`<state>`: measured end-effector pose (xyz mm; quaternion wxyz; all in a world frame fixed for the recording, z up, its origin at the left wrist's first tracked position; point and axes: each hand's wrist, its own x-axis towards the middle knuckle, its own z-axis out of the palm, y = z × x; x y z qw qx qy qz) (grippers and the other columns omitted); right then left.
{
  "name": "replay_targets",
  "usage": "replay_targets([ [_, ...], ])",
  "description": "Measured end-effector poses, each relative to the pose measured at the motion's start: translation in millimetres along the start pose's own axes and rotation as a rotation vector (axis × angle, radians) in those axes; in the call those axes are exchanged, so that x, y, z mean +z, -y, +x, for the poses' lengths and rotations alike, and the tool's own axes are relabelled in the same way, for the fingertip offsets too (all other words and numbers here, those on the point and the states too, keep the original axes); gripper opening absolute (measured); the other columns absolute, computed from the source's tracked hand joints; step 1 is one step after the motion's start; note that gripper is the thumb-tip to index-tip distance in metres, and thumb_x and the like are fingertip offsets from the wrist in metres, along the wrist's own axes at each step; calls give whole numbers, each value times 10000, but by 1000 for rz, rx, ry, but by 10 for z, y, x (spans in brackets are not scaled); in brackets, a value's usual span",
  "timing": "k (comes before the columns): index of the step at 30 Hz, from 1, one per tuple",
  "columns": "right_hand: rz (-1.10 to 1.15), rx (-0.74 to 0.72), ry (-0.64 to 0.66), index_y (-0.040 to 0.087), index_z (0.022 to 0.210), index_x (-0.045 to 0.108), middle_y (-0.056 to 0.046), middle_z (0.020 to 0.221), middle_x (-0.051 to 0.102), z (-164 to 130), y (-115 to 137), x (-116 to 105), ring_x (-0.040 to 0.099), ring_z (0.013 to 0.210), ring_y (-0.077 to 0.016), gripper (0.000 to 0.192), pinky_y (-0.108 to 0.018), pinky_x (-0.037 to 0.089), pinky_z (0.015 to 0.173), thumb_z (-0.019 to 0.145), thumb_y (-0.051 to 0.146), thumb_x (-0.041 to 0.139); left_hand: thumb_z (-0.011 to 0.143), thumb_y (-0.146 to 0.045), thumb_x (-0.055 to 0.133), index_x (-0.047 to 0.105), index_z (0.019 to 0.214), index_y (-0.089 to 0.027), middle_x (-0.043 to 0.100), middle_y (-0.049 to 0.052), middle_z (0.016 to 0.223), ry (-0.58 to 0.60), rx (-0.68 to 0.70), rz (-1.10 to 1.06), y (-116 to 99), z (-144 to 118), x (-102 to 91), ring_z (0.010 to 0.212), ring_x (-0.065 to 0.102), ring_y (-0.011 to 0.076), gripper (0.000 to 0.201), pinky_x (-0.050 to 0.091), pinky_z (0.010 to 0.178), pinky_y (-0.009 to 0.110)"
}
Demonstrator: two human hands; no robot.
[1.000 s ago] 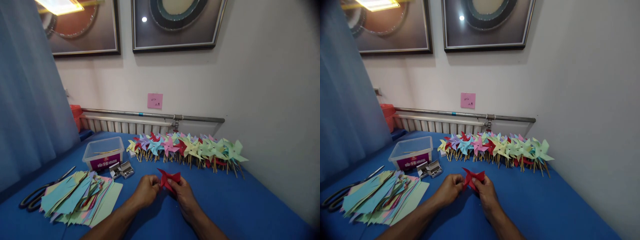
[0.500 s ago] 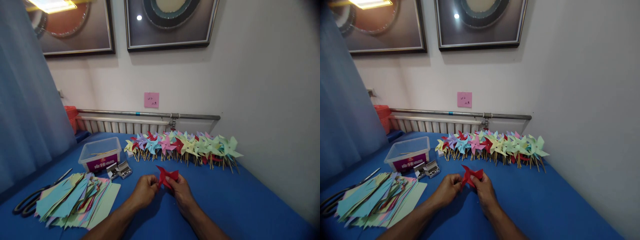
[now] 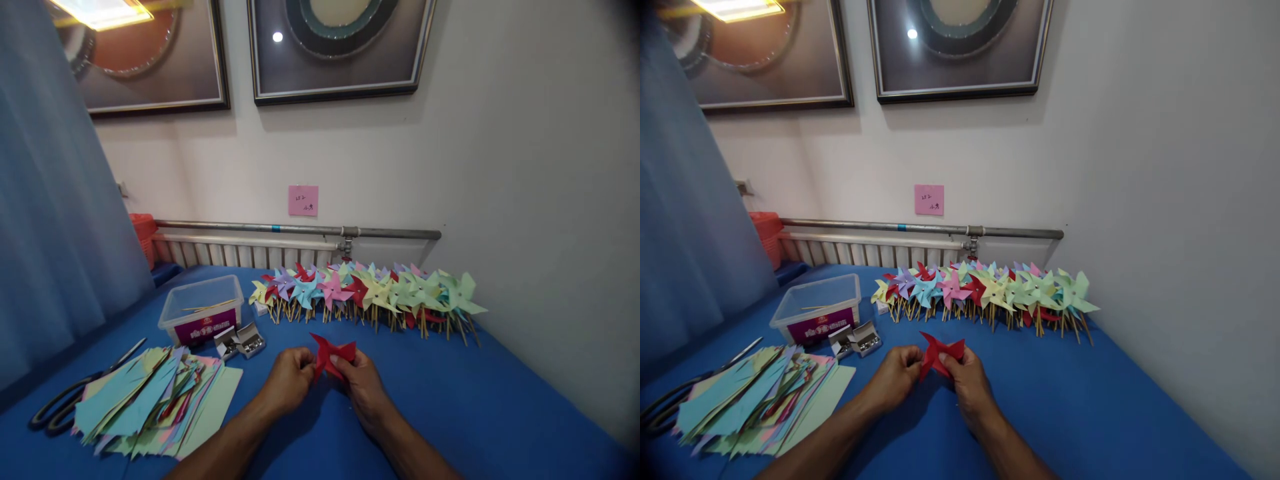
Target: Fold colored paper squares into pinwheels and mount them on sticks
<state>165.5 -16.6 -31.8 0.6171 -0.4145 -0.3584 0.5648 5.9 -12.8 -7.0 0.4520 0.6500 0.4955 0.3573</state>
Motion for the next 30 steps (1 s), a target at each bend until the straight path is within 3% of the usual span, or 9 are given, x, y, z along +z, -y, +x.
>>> replay_targets([
  [30,-5,31,45,160,790,715,-15,696,728,14,-34,-31,617,605,-154,349,-285,476,654,583,377,893,790,-212,515,615,693,-163,529,-30,589,1,24,57,40,1,6,560,425,114,148,312,544,228],
])
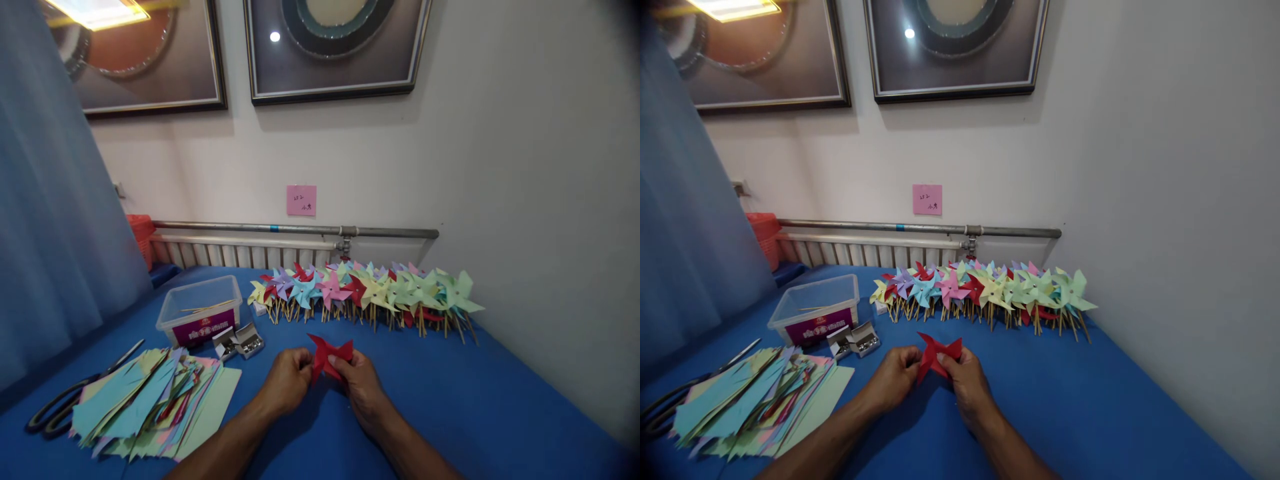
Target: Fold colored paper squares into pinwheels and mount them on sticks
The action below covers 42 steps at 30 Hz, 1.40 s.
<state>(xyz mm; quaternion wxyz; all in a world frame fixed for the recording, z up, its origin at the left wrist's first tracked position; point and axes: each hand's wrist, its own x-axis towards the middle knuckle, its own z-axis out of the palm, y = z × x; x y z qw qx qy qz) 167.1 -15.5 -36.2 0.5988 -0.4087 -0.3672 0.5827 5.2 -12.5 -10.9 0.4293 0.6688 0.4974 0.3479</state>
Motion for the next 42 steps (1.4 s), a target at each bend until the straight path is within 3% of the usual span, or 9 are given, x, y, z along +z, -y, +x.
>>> replay_targets([
  [10,10,7,-38,164,797,714,-7,709,723,-12,2,3,609,627,-147,313,-272,474,657,588,331,878,748,-151,483,543,626,-176,500,-29,566,-26,21,52,-24,-11,1,559,415,113,138,290,548,228],
  [17,-12,-18,-38,162,788,713,-18,715,726,-19,6,6,617,630,-151,302,-271,479,656,598,335,872,762,-157,482,576,669,-169,517,-28,581,-11,17,45,-39,-16,-7,561,427,116,133,297,548,231],
  [24,-48,-33,-30,164,819,722,-21,710,725,-16,2,-11,619,629,-164,334,-281,481,652,615,381,872,743,-96,452,535,624,-174,529,-26,587,-53,99,202,-57,-39,-20,596,476,118,165,285,575,238],
  [42,-123,-92,-65,189,802,721,-25,729,737,-10,18,-3,619,644,-189,282,-300,485,666,627,372,845,749,-81,474,603,650,-158,570,-26,584,-81,114,228,-37,-41,19,582,485,118,180,284,565,235],
])
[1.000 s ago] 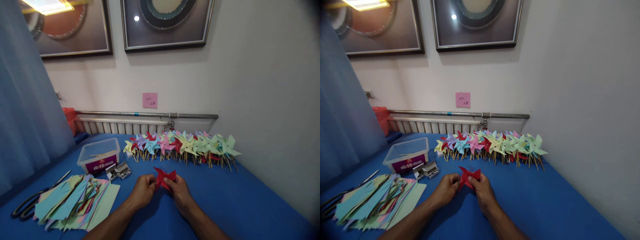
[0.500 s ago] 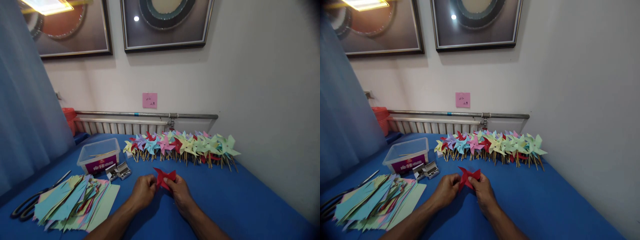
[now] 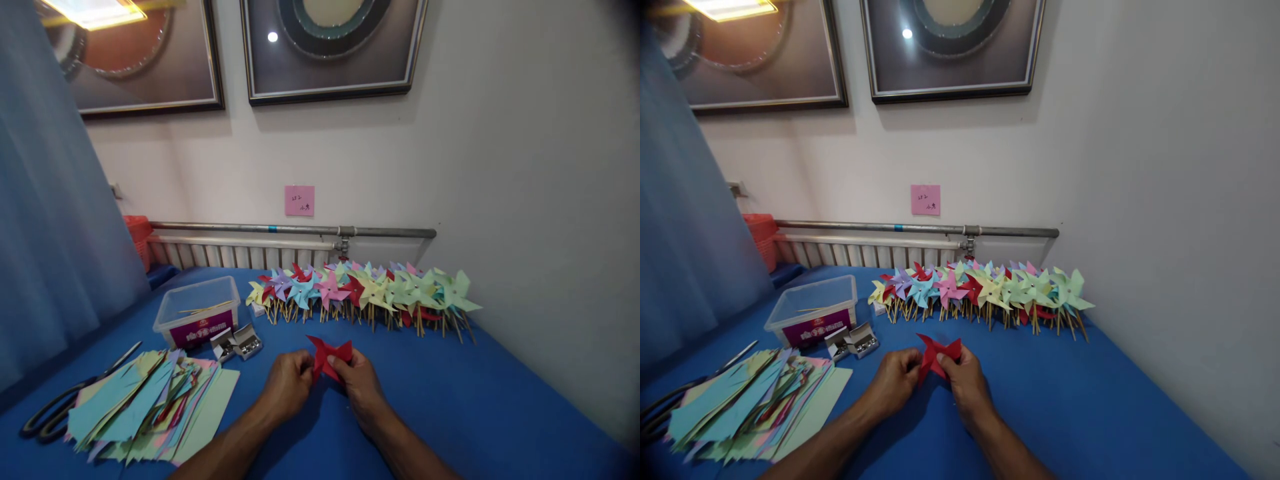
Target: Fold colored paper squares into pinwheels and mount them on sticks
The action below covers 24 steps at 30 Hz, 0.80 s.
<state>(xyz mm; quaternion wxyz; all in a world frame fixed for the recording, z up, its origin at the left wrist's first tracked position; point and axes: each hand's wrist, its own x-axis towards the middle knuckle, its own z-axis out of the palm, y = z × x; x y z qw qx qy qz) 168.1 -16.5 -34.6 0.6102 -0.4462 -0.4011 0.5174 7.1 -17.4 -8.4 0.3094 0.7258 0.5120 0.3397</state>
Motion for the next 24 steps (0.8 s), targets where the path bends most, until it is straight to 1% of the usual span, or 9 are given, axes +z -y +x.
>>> replay_targets([
  [5,-30,-16,-20,198,787,723,-12,714,731,10,-8,-9,605,639,-185,239,-301,474,667,633,341,836,743,-74,470,584,639,-159,547,-32,574,8,-18,-38,-26,-10,7,574,468,112,176,281,556,232],
  [11,-49,-31,-23,199,747,711,-1,668,710,26,-10,-10,585,608,-179,218,-300,462,643,629,338,831,738,-82,465,540,621,-167,479,-45,552,15,-23,-86,-12,-10,38,559,425,106,164,263,544,233],
  [16,-28,-33,-11,197,789,719,-1,705,723,7,11,-2,593,631,-179,238,-296,469,654,633,339,831,746,-91,464,505,606,-176,476,-41,553,16,-32,-95,-22,-16,43,565,425,108,169,271,546,233],
  [24,-34,-31,-9,196,780,706,-9,717,728,32,-5,-8,602,637,-182,247,-292,467,643,632,350,829,750,-106,469,504,604,-178,476,-42,554,16,-32,-100,-14,-15,55,565,428,108,166,270,547,234],
])
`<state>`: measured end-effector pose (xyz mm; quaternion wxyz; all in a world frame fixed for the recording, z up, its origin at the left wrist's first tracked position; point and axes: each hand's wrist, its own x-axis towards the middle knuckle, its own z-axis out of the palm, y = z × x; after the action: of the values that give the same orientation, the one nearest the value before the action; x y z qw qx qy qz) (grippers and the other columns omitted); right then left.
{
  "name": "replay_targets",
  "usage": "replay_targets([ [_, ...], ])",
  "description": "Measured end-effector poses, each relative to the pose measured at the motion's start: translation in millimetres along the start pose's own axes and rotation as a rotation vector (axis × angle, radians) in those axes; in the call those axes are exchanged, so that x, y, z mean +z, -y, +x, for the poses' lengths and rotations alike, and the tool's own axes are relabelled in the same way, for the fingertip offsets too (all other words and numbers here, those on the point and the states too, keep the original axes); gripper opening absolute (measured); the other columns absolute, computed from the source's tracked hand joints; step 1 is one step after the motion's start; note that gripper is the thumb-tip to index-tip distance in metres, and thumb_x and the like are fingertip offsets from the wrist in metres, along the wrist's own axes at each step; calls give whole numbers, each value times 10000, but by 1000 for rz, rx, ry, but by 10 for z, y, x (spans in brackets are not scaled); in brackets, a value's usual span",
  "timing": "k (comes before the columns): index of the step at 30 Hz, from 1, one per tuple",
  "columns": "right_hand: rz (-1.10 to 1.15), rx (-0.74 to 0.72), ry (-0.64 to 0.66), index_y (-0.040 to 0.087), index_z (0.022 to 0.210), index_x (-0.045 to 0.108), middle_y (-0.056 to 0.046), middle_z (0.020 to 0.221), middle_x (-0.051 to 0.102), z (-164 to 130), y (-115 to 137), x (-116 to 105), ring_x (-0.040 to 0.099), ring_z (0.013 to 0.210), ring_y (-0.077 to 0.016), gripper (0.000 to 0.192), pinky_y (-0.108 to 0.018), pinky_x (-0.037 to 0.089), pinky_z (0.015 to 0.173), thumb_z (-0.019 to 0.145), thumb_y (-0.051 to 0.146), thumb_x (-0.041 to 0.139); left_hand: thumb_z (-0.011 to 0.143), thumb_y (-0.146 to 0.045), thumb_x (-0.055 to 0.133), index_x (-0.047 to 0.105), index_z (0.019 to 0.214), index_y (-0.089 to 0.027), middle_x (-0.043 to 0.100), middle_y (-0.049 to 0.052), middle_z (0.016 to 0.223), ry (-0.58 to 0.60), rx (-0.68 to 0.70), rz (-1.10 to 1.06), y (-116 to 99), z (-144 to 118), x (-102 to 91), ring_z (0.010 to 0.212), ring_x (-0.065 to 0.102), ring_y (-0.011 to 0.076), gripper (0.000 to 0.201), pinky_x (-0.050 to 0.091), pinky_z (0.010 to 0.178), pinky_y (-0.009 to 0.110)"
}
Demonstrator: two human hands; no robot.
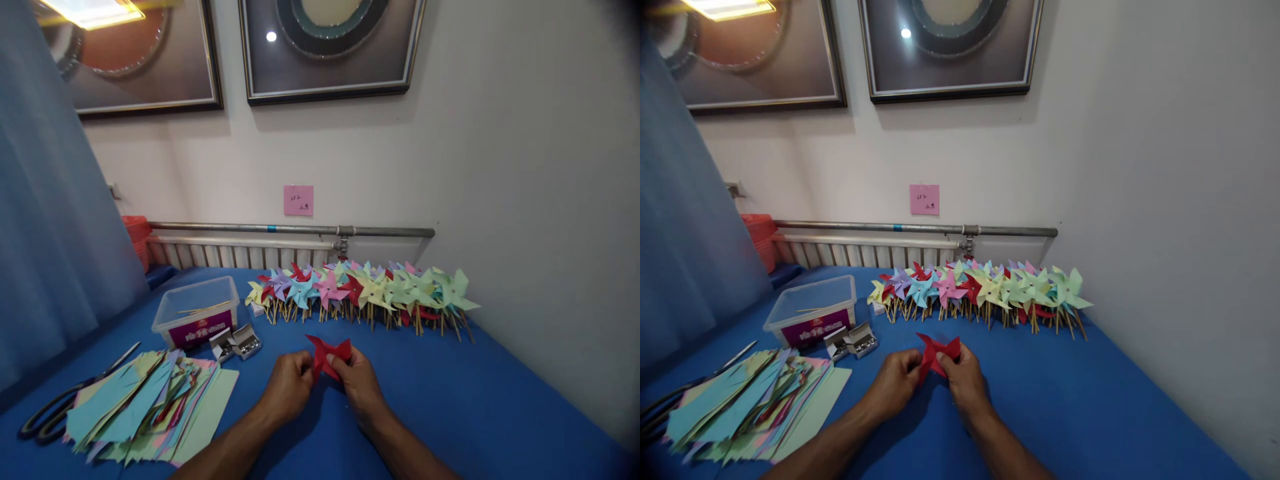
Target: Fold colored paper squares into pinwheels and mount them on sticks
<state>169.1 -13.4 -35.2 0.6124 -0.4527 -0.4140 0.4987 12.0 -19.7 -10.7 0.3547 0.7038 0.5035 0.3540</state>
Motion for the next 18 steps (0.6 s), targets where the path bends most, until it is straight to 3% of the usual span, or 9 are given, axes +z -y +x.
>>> replay_targets([
  [9,7,-3,-11,196,768,702,-1,689,715,-10,19,8,585,618,-173,225,-290,468,642,629,331,817,767,-138,478,507,616,-178,474,-39,557,16,-2,-38,26,9,11,563,417,109,159,268,540,236],
  [18,39,-35,-147,193,782,696,-3,700,722,153,35,-144,604,627,-182,266,-301,475,645,615,360,817,809,-222,532,638,722,-154,545,-15,616,27,-74,40,3,30,-112,611,469,128,153,299,577,245],
])
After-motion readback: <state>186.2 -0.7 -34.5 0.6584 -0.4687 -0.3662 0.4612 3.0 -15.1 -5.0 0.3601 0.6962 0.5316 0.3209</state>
